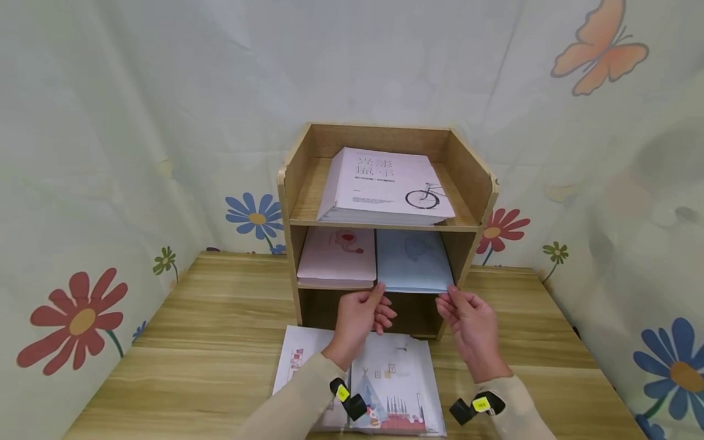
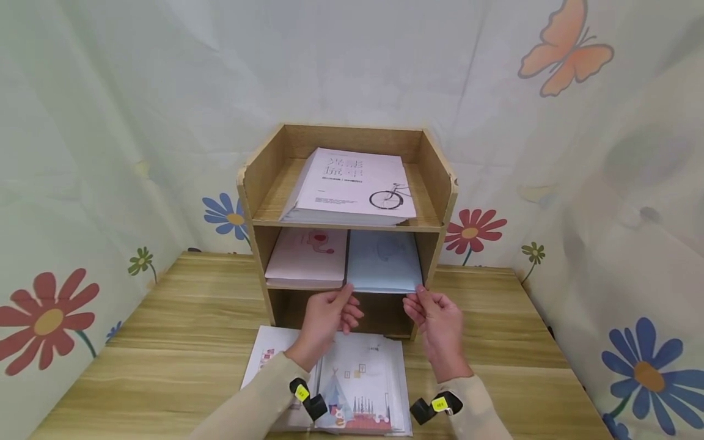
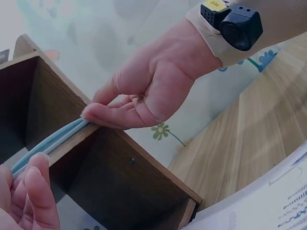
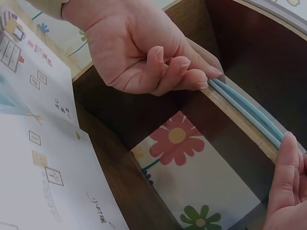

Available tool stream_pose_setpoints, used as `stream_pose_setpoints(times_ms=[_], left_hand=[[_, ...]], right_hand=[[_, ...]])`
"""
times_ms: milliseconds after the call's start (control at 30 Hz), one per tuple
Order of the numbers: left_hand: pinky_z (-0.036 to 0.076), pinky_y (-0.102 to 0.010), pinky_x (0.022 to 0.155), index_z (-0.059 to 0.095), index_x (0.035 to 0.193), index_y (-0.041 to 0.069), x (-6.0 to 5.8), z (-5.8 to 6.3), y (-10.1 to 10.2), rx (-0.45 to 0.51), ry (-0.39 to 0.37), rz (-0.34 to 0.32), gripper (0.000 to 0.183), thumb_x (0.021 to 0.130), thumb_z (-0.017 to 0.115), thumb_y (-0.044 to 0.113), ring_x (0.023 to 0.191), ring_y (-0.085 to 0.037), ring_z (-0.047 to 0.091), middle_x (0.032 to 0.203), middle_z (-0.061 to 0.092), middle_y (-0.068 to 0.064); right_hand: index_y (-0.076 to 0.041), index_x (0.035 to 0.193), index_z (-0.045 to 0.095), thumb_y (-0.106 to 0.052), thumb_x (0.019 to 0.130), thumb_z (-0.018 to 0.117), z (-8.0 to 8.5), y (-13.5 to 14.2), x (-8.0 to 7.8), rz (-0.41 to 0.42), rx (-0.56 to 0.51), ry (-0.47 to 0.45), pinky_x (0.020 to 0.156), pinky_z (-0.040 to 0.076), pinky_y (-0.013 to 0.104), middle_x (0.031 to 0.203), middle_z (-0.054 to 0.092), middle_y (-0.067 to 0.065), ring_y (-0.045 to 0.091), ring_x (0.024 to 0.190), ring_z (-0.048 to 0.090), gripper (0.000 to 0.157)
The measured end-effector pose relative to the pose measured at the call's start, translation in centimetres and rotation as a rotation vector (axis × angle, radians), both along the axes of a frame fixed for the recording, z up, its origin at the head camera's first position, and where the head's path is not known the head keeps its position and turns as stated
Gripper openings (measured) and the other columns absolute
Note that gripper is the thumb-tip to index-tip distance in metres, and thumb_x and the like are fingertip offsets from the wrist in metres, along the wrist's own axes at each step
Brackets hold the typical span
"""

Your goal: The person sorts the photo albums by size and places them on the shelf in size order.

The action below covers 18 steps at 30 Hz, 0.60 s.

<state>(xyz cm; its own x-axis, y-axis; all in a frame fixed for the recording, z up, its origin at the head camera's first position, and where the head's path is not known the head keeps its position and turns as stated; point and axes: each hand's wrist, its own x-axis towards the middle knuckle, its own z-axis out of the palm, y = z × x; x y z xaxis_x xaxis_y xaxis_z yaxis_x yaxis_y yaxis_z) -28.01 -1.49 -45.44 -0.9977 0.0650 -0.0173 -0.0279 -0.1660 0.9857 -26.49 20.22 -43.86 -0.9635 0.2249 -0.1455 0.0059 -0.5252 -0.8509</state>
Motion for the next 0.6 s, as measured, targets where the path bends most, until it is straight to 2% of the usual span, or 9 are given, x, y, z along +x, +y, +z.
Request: stream_pose_setpoints(times_ms=[167, 367, 600], left_hand=[[0.055, -0.021, 0.048, 0.071, 0.092, 0.001, -0.11, -0.06, 0.20, 0.007, -0.023, 0.012, 0.051, 0.096, 0.065, 0.052, 0.052, -0.012, 0.065, 0.073, 0.074, -0.008], [0.054, -0.021, 0.047, 0.070, 0.091, 0.000, -0.24, -0.06, 0.31, 0.010, -0.024, 0.013, 0.054, 0.096, 0.064, 0.054, 0.050, -0.011, 0.063, 0.071, 0.073, -0.007], [0.054, -0.020, 0.049, 0.070, 0.097, 0.001, -0.34, -0.42, 0.16, 0.002, -0.041, -0.023, 0.058, 0.095, 0.062, 0.059, 0.052, -0.011, 0.064, 0.073, 0.073, -0.006]], right_hand=[[-0.009, 0.097, 0.070, -0.022, 0.094, 0.073, -0.07, -0.32, -0.38, -0.030, -0.038, -0.008, 0.079, 0.063, 0.025, 0.084, 0.076, 0.003, 0.013, 0.077, 0.076, 0.014], [-0.009, 0.099, 0.069, -0.025, 0.091, 0.076, -0.08, -0.73, -0.57, -0.049, -0.034, -0.010, 0.077, 0.063, 0.024, 0.083, 0.076, 0.002, 0.012, 0.074, 0.075, 0.019], [-0.011, 0.103, 0.070, -0.029, 0.090, 0.077, -0.31, -0.68, -0.43, -0.053, -0.017, -0.032, 0.078, 0.062, 0.023, 0.085, 0.076, 0.000, 0.011, 0.075, 0.075, 0.023]])
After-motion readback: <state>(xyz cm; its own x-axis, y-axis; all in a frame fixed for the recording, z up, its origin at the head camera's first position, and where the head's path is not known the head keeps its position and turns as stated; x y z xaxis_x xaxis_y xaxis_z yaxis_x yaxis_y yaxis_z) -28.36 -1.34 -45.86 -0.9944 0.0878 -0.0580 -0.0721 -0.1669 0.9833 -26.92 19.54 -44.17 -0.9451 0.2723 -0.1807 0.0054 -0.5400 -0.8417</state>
